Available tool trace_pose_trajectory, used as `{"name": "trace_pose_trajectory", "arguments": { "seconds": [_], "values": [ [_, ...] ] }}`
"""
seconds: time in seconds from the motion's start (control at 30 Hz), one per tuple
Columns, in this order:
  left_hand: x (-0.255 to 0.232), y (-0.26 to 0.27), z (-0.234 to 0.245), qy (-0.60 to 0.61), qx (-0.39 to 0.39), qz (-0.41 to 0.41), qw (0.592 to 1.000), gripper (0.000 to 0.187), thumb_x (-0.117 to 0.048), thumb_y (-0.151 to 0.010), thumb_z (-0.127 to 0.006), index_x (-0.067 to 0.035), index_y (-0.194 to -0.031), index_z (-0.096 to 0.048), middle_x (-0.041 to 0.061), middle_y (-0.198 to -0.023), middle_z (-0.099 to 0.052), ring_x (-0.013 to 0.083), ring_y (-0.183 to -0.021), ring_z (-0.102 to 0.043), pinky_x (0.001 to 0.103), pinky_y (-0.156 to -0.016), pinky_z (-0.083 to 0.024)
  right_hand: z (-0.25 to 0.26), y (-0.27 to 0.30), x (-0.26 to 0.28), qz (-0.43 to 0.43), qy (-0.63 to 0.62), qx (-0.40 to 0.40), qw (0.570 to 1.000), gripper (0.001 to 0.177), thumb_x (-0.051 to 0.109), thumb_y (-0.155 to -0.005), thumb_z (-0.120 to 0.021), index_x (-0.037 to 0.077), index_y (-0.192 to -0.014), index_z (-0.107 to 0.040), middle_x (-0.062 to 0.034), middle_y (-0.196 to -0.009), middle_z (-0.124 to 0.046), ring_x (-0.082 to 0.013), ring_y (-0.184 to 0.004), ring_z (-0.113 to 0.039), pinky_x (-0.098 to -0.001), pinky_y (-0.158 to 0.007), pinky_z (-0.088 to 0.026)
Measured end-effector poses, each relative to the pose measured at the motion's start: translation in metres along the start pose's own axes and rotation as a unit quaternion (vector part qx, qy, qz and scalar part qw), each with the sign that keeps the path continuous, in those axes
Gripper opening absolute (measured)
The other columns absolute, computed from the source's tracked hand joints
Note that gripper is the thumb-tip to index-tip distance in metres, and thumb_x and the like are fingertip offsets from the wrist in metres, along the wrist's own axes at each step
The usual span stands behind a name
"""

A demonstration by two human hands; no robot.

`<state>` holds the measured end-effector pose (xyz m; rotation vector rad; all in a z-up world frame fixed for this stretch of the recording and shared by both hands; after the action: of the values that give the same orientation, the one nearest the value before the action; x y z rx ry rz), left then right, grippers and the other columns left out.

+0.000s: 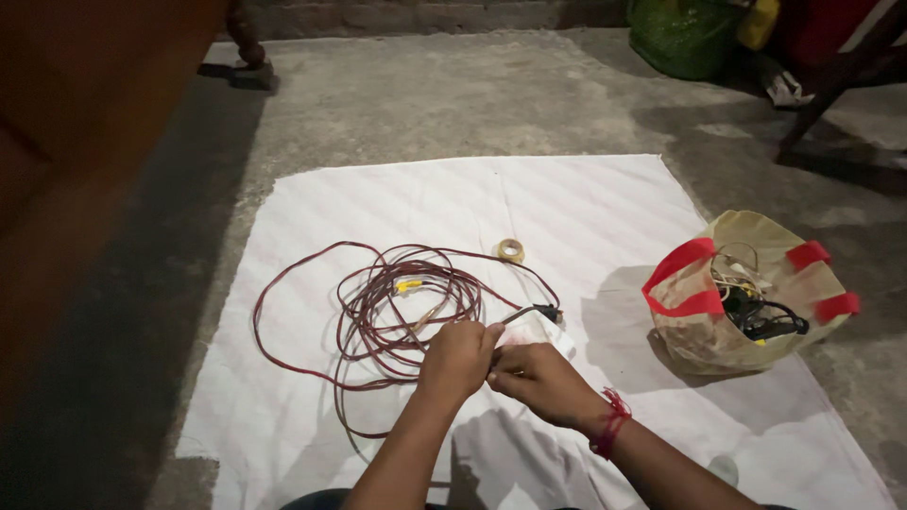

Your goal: The person sits on a white sheet on the floor and repairs a damaged electrical cord. They use blue electrical tape to wrap and secure the exposed wires at the break point, ensuring the connection is insulated.

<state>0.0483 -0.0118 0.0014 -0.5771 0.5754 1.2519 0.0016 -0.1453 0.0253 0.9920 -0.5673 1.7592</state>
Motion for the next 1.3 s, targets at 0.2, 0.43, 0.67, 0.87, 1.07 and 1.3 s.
{"name": "trace_pose_trajectory", "arguments": {
  "seconds": [0.2, 0.43, 0.67, 0.87, 1.07, 1.3],
  "values": [
    [0.003, 0.003, -0.001, 0.011, -0.050, 0.023, 0.998, 0.053, -0.046, -0.098, -0.052, -0.001, -0.075, -0.071, 0.022, -0.077, -0.069, 0.0429, -0.075, -0.067, 0.053, -0.069, -0.052, -0.004, -0.001, -0.004, -0.065, -0.007, -0.002, 0.998, 0.023, 0.021, -0.089, -0.067, 0.001, -0.096, -0.078, -0.0109, -0.080, -0.077, -0.0182, -0.069, -0.067, -0.0327, -0.070, -0.056],
    [0.009, 0.003, -0.003, 0.115, 0.032, 0.111, 0.987, 0.067, -0.059, -0.094, -0.055, 0.000, -0.070, -0.071, 0.020, -0.064, -0.067, 0.0354, -0.063, -0.068, 0.046, -0.063, -0.052, -0.003, -0.006, -0.018, -0.044, -0.002, 0.011, 0.999, 0.027, 0.024, -0.092, -0.067, -0.002, -0.094, -0.076, -0.0107, -0.082, -0.077, -0.0159, -0.073, -0.068, -0.0329, -0.073, -0.056],
    [-0.009, 0.010, 0.006, 0.102, 0.054, 0.090, 0.989, 0.061, -0.056, -0.089, -0.063, 0.001, -0.069, -0.071, 0.019, -0.059, -0.066, 0.0323, -0.055, -0.067, 0.045, -0.057, -0.053, -0.002, -0.003, -0.015, -0.043, -0.098, 0.072, 0.992, 0.024, 0.020, -0.094, -0.064, 0.000, -0.105, -0.074, -0.0052, -0.087, -0.077, -0.0129, -0.083, -0.072, -0.0299, -0.079, -0.057],
    [-0.007, 0.008, 0.001, 0.080, 0.061, 0.081, 0.992, 0.058, -0.052, -0.093, -0.059, -0.001, -0.068, -0.072, 0.017, -0.059, -0.067, 0.0312, -0.059, -0.069, 0.044, -0.061, -0.054, -0.004, -0.003, -0.022, -0.067, -0.117, 0.116, 0.984, 0.026, 0.020, -0.097, -0.062, -0.003, -0.098, -0.073, -0.0075, -0.082, -0.077, -0.0131, -0.077, -0.074, -0.0288, -0.076, -0.057],
    [0.008, 0.004, -0.002, 0.085, 0.050, 0.087, 0.991, 0.054, -0.048, -0.092, -0.060, 0.000, -0.071, -0.072, 0.019, -0.065, -0.068, 0.0347, -0.066, -0.070, 0.047, -0.067, -0.054, -0.019, -0.002, -0.025, -0.035, -0.110, 0.025, 0.993, 0.028, 0.021, -0.095, -0.060, -0.002, -0.096, -0.076, -0.0090, -0.071, -0.076, -0.0128, -0.067, -0.072, -0.0283, -0.068, -0.056],
    [0.012, 0.005, -0.005, 0.046, 0.025, 0.058, 0.997, 0.050, -0.046, -0.091, -0.061, 0.000, -0.075, -0.074, 0.022, -0.075, -0.069, 0.0396, -0.074, -0.069, 0.050, -0.071, -0.053, -0.021, 0.003, -0.024, -0.023, -0.104, 0.026, 0.994, 0.028, 0.020, -0.095, -0.062, -0.005, -0.091, -0.074, -0.0092, -0.070, -0.075, -0.0131, -0.065, -0.073, -0.0293, -0.064, -0.055]
  ]
}}
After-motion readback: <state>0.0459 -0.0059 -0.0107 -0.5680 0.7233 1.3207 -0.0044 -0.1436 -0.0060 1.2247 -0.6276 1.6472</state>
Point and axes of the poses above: each hand's wrist, its own y-axis away from the middle knuckle, its own z-axis out of the back of the hand, x = y × z, the point moved 5 cm from there along -y, towards the middle knuckle
